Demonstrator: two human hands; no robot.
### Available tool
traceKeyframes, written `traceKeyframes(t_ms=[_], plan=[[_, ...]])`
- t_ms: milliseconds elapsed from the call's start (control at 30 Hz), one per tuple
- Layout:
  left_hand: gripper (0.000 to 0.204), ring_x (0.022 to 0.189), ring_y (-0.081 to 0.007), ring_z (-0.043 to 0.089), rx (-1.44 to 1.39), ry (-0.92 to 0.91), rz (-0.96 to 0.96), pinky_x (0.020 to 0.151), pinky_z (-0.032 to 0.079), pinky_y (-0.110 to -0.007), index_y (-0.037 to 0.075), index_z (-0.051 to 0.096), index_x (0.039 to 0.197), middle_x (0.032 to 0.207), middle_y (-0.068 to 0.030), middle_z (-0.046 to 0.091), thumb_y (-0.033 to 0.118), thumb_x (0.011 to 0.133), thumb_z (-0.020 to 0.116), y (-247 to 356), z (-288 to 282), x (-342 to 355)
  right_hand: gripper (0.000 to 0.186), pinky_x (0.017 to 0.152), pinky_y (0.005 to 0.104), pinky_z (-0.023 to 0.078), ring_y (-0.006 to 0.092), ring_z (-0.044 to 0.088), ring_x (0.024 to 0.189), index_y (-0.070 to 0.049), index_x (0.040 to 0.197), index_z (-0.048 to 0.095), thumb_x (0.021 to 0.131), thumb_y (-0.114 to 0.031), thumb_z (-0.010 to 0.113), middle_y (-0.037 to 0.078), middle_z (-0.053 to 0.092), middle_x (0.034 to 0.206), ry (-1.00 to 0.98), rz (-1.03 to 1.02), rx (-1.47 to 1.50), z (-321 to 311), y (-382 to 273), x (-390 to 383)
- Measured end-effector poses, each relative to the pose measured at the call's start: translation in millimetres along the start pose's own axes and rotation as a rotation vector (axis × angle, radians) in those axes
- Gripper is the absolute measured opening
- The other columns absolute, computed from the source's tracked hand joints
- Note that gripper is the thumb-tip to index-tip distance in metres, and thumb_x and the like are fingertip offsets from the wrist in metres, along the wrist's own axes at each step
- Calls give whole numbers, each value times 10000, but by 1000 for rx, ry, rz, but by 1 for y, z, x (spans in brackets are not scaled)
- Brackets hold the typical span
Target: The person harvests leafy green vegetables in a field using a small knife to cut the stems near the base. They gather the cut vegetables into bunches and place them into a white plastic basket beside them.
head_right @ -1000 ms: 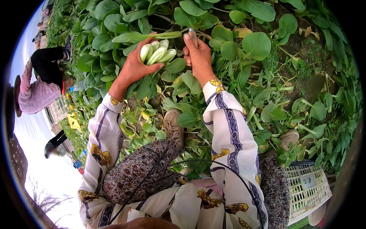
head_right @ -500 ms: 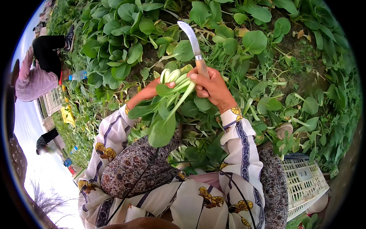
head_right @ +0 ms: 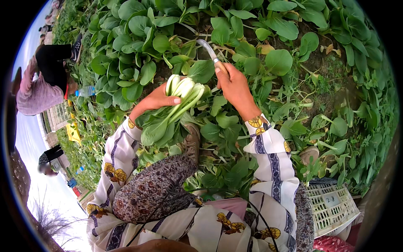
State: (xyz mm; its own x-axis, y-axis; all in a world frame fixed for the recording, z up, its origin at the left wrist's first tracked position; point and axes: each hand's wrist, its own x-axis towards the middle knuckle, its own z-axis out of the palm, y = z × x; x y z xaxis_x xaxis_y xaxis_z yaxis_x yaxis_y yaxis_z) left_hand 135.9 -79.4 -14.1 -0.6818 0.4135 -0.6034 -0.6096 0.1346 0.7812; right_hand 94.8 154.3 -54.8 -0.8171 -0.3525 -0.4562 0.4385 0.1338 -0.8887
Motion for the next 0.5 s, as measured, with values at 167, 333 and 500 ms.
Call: traceKeyframes(t_ms=[167, 333, 500], plan=[[753, 1045, -156, 522, 273, 128, 188, 934, 393, -289, 7, 419, 1264, 1144, -85, 552, 289, 675, 793, 64, -19, 47, 265, 638, 435, 459, 409, 577, 753, -54, 1085, 533, 833, -136, 543, 234, 600, 836, 204, -413, -188, 24, 30, 65], [1021, 1067, -287, 553, 816, 287, 232, 922, 414, -337, 10, 318, 1352, 1143, -195, 564, 452, 571, 807, 82, -28, 104, 246, 707, 456, 455, 424, 568, 818, -51, 1042, 575, 870, -211, 502, 230, 611, 860, 371, -322, -220, 33, 59, 113], [1074, 1083, -325, 547, 1029, 449, 186, 931, 420, -350, 24, 266, 1378, 1166, -228, 552, 458, 552, 798, 83, -65, 123, 296, 621, 314, 445, 176, 539, 656, -21, 1098, 546, 911, -247, 509, 107, 613, 803, 324, -130, 4, 34, 53, 95]])
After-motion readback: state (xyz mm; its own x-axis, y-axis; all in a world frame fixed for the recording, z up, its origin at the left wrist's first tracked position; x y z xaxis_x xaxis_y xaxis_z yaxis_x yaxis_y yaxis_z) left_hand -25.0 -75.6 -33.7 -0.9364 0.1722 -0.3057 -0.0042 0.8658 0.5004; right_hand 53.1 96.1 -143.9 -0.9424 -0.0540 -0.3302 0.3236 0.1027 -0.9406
